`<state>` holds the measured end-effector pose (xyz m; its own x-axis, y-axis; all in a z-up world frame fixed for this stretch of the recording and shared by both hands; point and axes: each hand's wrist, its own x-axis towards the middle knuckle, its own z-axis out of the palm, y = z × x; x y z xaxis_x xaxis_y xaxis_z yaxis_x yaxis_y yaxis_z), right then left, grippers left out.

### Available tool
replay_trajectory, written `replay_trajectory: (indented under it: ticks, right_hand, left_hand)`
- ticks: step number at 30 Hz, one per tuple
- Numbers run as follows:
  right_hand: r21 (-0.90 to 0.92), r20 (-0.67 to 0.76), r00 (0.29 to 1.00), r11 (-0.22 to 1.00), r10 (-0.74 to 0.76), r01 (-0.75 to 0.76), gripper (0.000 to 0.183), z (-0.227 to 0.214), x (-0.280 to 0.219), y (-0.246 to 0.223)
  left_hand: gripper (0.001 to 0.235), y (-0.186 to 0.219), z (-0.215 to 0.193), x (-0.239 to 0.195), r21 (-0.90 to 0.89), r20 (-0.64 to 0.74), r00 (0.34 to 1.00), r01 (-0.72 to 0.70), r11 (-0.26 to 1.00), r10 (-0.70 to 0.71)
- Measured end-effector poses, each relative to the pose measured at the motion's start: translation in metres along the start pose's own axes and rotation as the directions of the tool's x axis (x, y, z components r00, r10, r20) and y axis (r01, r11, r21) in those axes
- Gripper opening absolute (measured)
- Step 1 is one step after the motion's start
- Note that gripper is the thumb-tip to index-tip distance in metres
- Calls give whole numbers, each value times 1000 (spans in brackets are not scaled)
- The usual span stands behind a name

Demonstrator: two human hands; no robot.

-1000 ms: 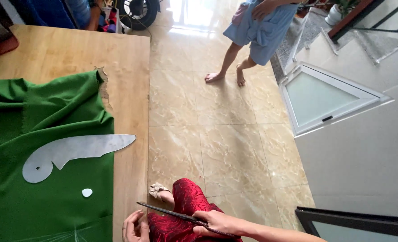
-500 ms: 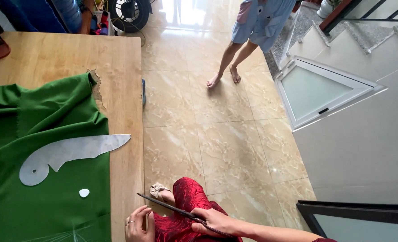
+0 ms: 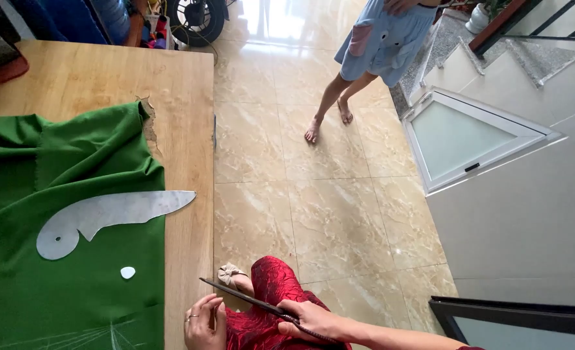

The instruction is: Cutting out garment pieces from green fabric using large tailor shears following chalk patterns

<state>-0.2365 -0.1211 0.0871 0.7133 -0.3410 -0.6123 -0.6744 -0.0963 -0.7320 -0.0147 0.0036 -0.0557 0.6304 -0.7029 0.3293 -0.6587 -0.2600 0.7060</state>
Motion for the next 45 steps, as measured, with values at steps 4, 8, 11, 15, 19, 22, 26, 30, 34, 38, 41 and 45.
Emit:
replay_trajectory:
  ticks: [4,8,11,15,19,22,26,30,34,38,41,45]
  right_hand:
    - [-38,-6,1000,999,4,-4,53,4,5,8]
    - [-49,-34,999,999,-21,20,54,6,7,16]
    - [-38,-34,999,999,-16,14,56,4,4,10]
    - [-20,-37,999,999,-30,30,58,6,5,15]
    - [-38,-23,1000,999,-11,10,60,5,3,10]
    - [-29,-23,1000,1000,0,-1,65,4,1,7]
    - [-37,-21,1000,999,-20,19,61,7,3,10]
    - [-36,-21,998,998,-51,50,60,8,5,13]
    - [-57,-3,998,997,-59,59,63,6,7,7]
    - [-73,29,998,995,-62,64,57,1,12,-2]
    - [-101,67,994,991,-86,92,56,-5,20,-8]
    - [-83,134,989,993,-67,78,64,-17,31,-33]
  left_hand:
    - [10,-3,-1,-2,0,28,1000,0,1000,0]
    - [11,1,-4,0,2,86,995,52,999,-52]
    - [12,2,-6,1,-6,84,996,29,1000,-28]
    - [15,-1,-5,-1,11,106,993,42,999,-43]
    - [11,3,-7,1,-9,61,998,24,1000,-23]
    - [14,7,-12,3,-19,140,987,77,997,-74]
    - [14,7,-14,4,-21,152,985,82,996,-78]
    - [22,1,-11,1,11,233,965,121,993,-120]
    - [20,10,-18,6,-30,211,970,129,991,-120]
    - [20,7,-16,4,-66,239,964,140,988,-120]
    - [18,8,-17,6,-96,235,964,149,984,-123]
    - [12,21,-30,12,-208,234,966,165,964,-115]
